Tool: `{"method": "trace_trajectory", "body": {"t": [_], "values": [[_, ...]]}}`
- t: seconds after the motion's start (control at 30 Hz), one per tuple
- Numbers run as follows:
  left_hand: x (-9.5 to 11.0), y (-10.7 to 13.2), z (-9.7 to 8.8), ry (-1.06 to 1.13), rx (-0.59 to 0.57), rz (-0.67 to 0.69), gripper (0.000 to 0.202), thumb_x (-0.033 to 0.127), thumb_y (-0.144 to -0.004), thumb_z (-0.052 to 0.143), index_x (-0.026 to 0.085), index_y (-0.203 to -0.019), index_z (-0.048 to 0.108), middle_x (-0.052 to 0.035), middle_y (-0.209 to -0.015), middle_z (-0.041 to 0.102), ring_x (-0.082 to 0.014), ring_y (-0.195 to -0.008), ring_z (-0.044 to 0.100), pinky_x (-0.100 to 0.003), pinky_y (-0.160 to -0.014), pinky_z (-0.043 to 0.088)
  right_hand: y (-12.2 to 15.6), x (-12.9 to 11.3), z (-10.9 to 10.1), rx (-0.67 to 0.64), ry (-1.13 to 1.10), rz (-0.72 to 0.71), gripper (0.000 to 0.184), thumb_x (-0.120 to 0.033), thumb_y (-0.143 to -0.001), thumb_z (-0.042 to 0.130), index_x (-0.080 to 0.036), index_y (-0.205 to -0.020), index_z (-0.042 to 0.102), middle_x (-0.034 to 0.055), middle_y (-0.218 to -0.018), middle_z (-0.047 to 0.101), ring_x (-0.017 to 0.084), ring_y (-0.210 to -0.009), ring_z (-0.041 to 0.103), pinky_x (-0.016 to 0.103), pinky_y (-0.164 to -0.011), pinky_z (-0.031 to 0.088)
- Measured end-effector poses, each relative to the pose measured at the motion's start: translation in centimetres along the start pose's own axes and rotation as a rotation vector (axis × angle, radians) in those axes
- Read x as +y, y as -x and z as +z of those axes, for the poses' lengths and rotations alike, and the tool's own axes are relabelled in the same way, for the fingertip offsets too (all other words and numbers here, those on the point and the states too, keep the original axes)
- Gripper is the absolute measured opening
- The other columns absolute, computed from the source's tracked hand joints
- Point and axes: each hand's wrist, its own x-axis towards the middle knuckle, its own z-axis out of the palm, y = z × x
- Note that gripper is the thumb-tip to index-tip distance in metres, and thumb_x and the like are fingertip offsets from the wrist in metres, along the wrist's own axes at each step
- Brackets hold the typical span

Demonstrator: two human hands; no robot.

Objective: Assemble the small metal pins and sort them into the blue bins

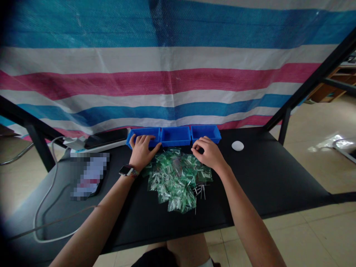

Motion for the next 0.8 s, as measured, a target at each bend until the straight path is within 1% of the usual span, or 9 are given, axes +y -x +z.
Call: {"method": "trace_trajectory", "body": {"t": [0.1,0.2,0.3,0.4,0.53,0.6,0.67,0.73,0.8], "values": [[0.0,0.0,-0.4,0.003,0.013,0.001,0.032,0.045,-0.102,0.055,0.021,-0.119,0.068,-0.0126,-0.117,0.071,-0.0346,-0.12,0.061,-0.058,-0.126,0.022,0.4,0.0,0.6,-0.206,-0.071,0.022,0.016,-0.033,-0.092,0.077,-0.023,-0.104,0.074,0.0045,-0.095,0.071,0.025,-0.093,0.065,0.042,-0.094,0.047],[0.1,0.0,-0.4,0.017,0.056,-0.002,0.032,0.042,-0.101,0.056,0.02,-0.121,0.066,-0.0137,-0.121,0.069,-0.0353,-0.123,0.059,-0.058,-0.126,0.024,0.5,0.4,1.5,-0.279,-0.088,0.039,0.019,-0.032,-0.087,0.083,-0.023,-0.101,0.075,0.0048,-0.096,0.07,0.025,-0.095,0.064,0.044,-0.098,0.045],[0.7,0.4,-0.3,0.032,0.105,0.006,0.037,0.04,-0.1,0.057,0.017,-0.128,0.063,-0.0168,-0.13,0.066,-0.0373,-0.13,0.056,-0.058,-0.125,0.027,0.4,0.6,2.0,-0.253,-0.128,0.059,0.019,-0.029,-0.083,0.084,-0.022,-0.096,0.072,0.0044,-0.095,0.069,0.025,-0.095,0.063,0.044,-0.097,0.045],[1.8,0.8,-0.6,0.061,0.114,0.065,0.041,0.038,-0.1,0.057,0.016,-0.135,0.06,-0.0174,-0.136,0.064,-0.0368,-0.137,0.052,-0.058,-0.126,0.026,0.2,0.6,2.1,-0.194,-0.231,0.139,0.02,-0.027,-0.08,0.083,-0.022,-0.093,0.068,0.0031,-0.093,0.068,0.024,-0.093,0.062,0.039,-0.088,0.047],[3.8,1.0,-2.3,0.152,0.093,0.156,0.029,0.036,-0.101,0.056,0.02,-0.124,0.065,-0.0121,-0.129,0.071,-0.0339,-0.14,0.053,-0.058,-0.128,0.022,-0.2,0.1,2.0,-0.088,-0.558,0.256,0.022,-0.033,-0.082,0.081,-0.022,-0.095,0.066,0.002,-0.091,0.069,0.021,-0.086,0.065,0.035,-0.081,0.05],[5.1,0.9,-3.4,0.242,0.031,0.184,0.019,0.035,-0.104,0.054,0.023,-0.106,0.069,-0.0074,-0.111,0.076,-0.031,-0.13,0.06,-0.057,-0.128,0.021,-0.5,-0.6,2.1,-0.006,-0.712,0.309,0.029,-0.037,-0.079,0.085,-0.022,-0.098,0.068,0.0025,-0.091,0.07,0.021,-0.088,0.067,0.035,-0.082,0.053],[6.3,0.9,-4.2,0.38,-0.075,0.209,0.023,0.038,-0.104,0.055,0.023,-0.094,0.069,-0.0056,-0.099,0.077,-0.0277,-0.112,0.067,-0.052,-0.121,0.033,-0.7,-1.7,2.5,0.03,-0.831,0.357,0.037,-0.038,-0.075,0.09,-0.023,-0.103,0.071,0.0025,-0.091,0.071,0.021,-0.087,0.069,0.034,-0.08,0.055],[7.2,1.0,-4.4,0.543,-0.16,0.183,0.024,0.043,-0.102,0.06,0.023,-0.094,0.07,-0.0062,-0.097,0.076,-0.0252,-0.098,0.068,-0.043,-0.103,0.048,-0.8,-2.9,3.1,0.01,-0.94,0.372,0.043,-0.037,-0.073,0.093,-0.024,-0.108,0.072,0.002,-0.091,0.072,0.02,-0.084,0.069,0.033,-0.077,0.056],[7.6,1.4,-4.3,0.696,-0.197,0.117,0.028,0.047,-0.1,0.063,0.021,-0.092,0.07,-0.0058,-0.089,0.074,-0.022,-0.086,0.067,-0.035,-0.085,0.052,-0.8,-4.0,3.7,-0.013,-1.029,0.363,0.045,-0.037,-0.073,0.094,-0.025,-0.11,0.073,0.0012,-0.091,0.072,0.019,-0.082,0.069,0.031,-0.074,0.057]]}}
